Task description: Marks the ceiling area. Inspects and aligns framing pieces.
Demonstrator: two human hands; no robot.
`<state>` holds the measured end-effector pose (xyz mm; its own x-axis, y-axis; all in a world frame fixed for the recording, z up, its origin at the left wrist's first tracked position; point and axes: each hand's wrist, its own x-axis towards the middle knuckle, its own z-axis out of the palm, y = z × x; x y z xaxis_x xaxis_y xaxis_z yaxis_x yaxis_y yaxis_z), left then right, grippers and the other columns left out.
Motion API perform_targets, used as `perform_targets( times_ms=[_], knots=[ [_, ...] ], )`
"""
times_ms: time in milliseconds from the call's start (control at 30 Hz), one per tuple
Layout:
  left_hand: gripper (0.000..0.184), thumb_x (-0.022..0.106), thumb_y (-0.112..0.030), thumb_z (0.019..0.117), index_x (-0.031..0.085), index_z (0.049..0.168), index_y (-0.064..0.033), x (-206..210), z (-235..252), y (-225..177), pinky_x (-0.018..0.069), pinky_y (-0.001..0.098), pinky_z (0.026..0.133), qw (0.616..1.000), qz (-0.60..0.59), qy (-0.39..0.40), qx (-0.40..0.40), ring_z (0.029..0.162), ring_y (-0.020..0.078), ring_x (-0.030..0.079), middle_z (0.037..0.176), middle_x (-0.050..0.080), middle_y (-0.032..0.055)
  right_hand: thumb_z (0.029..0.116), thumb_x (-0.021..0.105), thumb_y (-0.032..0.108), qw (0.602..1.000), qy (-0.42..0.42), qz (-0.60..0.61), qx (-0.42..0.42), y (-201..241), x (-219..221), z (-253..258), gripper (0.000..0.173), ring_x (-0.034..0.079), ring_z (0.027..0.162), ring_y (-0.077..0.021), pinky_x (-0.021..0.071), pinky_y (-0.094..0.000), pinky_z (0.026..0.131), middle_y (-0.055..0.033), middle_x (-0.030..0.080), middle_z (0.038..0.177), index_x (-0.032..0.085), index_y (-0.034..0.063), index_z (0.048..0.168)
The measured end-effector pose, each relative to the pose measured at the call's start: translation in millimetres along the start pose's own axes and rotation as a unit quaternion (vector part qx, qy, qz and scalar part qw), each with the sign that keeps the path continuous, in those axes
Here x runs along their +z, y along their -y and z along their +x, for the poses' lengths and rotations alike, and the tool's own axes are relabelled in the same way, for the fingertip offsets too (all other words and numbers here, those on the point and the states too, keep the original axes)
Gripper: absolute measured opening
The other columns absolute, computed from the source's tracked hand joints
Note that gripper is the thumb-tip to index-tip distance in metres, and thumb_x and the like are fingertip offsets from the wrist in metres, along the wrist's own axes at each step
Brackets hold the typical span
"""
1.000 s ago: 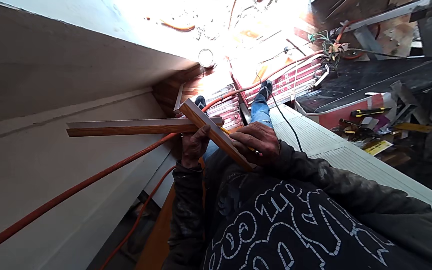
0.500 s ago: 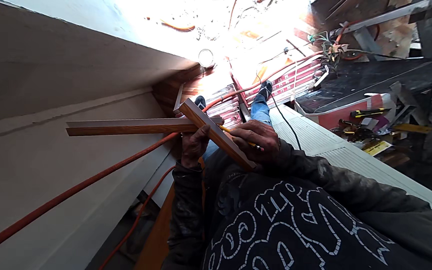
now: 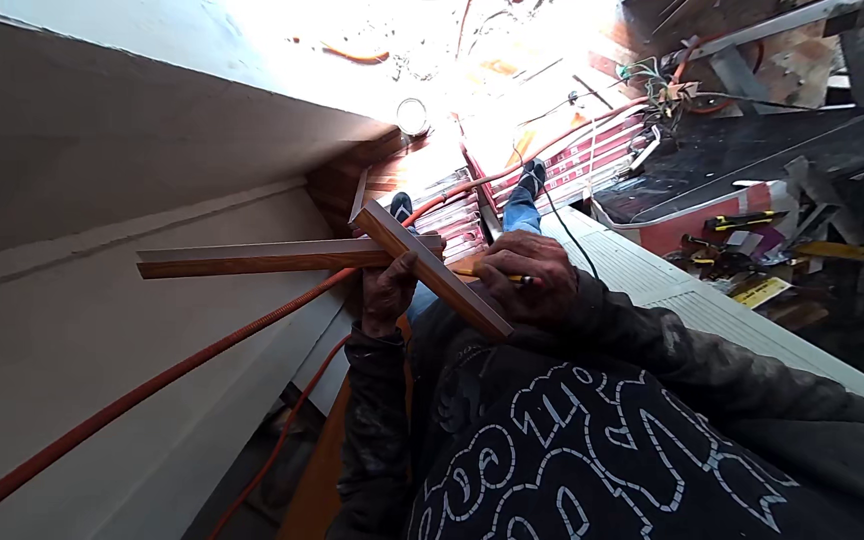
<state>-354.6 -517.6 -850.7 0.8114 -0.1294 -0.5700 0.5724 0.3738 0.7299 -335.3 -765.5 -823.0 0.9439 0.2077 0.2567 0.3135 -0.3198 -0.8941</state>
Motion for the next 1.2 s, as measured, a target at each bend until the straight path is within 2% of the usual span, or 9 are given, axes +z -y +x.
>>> perform_targets(
  times_ms=[100, 200, 233, 300, 500, 800, 900, 1067, 1200],
  knots=[
    [0.037, 0.078, -0.021, 0.0907, 0.065, 0.125, -0.0234, 0.4, 0.3, 0.1, 0.0621, 0.0296, 0.076, 1.0, -0.005, -0.003, -0.001, 0.088, 0.0109, 0.072, 0.105, 0.074, -0.0005, 0.0988, 0.051, 0.016, 0.997, 0.026, -0.028, 0.063, 8.8, -9.7, 4.4, 0.034, 0.065, 0.08, -0.0196, 0.0545, -0.0314, 0.065, -0.013, 0.066, 0.086, 0.061, 0.0037, 0.069],
    [0.034, 0.078, -0.02, 0.0906, 0.067, 0.122, -0.023, 2.6, 2.4, 3.2, 0.062, 0.0292, 0.075, 1.0, -0.012, -0.023, -0.003, 0.087, 0.0104, 0.072, 0.103, 0.074, -0.0007, 0.1025, 0.05, 0.021, 0.958, 0.189, -0.048, 0.209, 7.4, 5.1, -11.0, 0.028, 0.072, 0.089, -0.0267, 0.0603, -0.0448, 0.067, -0.016, 0.069, 0.113, 0.07, 0.0009, 0.107],
    [0.035, 0.077, -0.022, 0.0913, 0.066, 0.124, -0.0228, 3.5, 3.8, 4.2, 0.0622, 0.031, 0.078, 0.999, -0.008, -0.034, -0.006, 0.09, 0.0118, 0.073, 0.106, 0.074, 0.0, 0.1051, 0.049, 0.024, 0.931, 0.252, -0.028, 0.262, 3.5, 15.0, -19.2, 0.032, 0.072, 0.091, -0.0299, 0.06, -0.0511, 0.072, -0.0158, 0.069, 0.112, 0.068, 0.0023, 0.119],
    [0.037, 0.074, -0.031, 0.0945, 0.062, 0.129, -0.0244, 7.0, 6.0, 6.2, 0.0624, 0.0334, 0.082, 0.998, 0.002, -0.055, -0.017, 0.096, 0.0136, 0.072, 0.112, 0.073, 0.0004, 0.1077, 0.046, 0.027, 0.888, 0.31, 0.047, 0.337, -6.7, 33.0, -36.3, 0.033, 0.071, 0.086, -0.0324, 0.0563, -0.0551, 0.075, -0.0163, 0.071, 0.095, 0.065, 0.0026, 0.121],
    [0.037, 0.053, -0.041, 0.1056, 0.06, 0.138, -0.0229, 5.2, 8.1, 4.7, 0.0641, 0.0414, 0.081, 0.998, 0.0, -0.056, -0.028, 0.103, 0.025, 0.073, 0.124, 0.07, 0.0083, 0.1105, 0.036, 0.023, 0.884, -0.001, 0.171, 0.435, -42.3, 12.6, -27.2, 0.037, 0.075, 0.079, -0.0182, 0.0647, -0.0413, 0.077, -0.0095, 0.075, 0.09, 0.054, -0.0065, 0.123],
    [0.036, 0.051, -0.036, 0.1074, 0.061, 0.138, -0.0201, 24.1, 26.4, 6.8, 0.0633, 0.0443, 0.086, 0.997, 0.007, -0.06, -0.058, 0.106, 0.0264, 0.072, 0.126, 0.069, 0.009, 0.114, 0.024, 0.033, 0.805, -0.274, 0.022, 0.526, -167.9, -106.1, -23.2, 0.048, 0.07, 0.06, -0.0175, 0.0631, -0.0377, 0.06, -0.007, 0.071, 0.082, 0.049, -0.0046, 0.128],
    [0.037, 0.04, -0.029, 0.1116, 0.054, 0.137, -0.0059, 40.5, 46.4, 13.8, 0.0642, 0.0489, 0.081, 0.987, 0.061, -0.118, -0.088, 0.099, 0.031, 0.073, 0.118, 0.071, 0.0161, 0.1135, 0.026, 0.034, 0.737, -0.34, 0.002, 0.584, -195.7, -138.5, -43.7, 0.052, 0.071, 0.075, -0.0245, 0.0624, -0.0433, 0.071, -0.0182, 0.069, 0.099, 0.045, -0.0075, 0.14],
    [0.035, 0.031, -0.028, 0.1121, 0.048, 0.135, -0.0067, 77.6, 66.7, 35.3, 0.0643, 0.0376, 0.082, 0.981, 0.164, -0.033, -0.103, 0.095, 0.0172, 0.074, 0.109, 0.074, 0.0018, 0.1104, 0.039, 0.046, 0.572, -0.529, 0.0, 0.626, -257.8, -224.0, -138.8, 0.059, 0.073, 0.078, -0.0323, 0.0641, -0.049, 0.069, -0.0243, 0.069, 0.106, 0.049, -0.002, 0.142],
    [0.034, 0.035, -0.031, 0.1111, 0.052, 0.13, -0.0084, 103.3, 81.5, 53.2, 0.0661, 0.0394, 0.076, 0.965, 0.216, -0.004, -0.15, 0.091, 0.0221, 0.077, 0.109, 0.076, 0.0046, 0.1053, 0.05, 0.051, 0.464, -0.559, -0.092, 0.68, -282.2, -282.3, -199.5, 0.065, 0.06, 0.128, -0.0368, 0.0443, -0.0521, 0.112, -0.0263, 0.063, 0.135, 0.054, -0.0022, 0.143]
  ],
)
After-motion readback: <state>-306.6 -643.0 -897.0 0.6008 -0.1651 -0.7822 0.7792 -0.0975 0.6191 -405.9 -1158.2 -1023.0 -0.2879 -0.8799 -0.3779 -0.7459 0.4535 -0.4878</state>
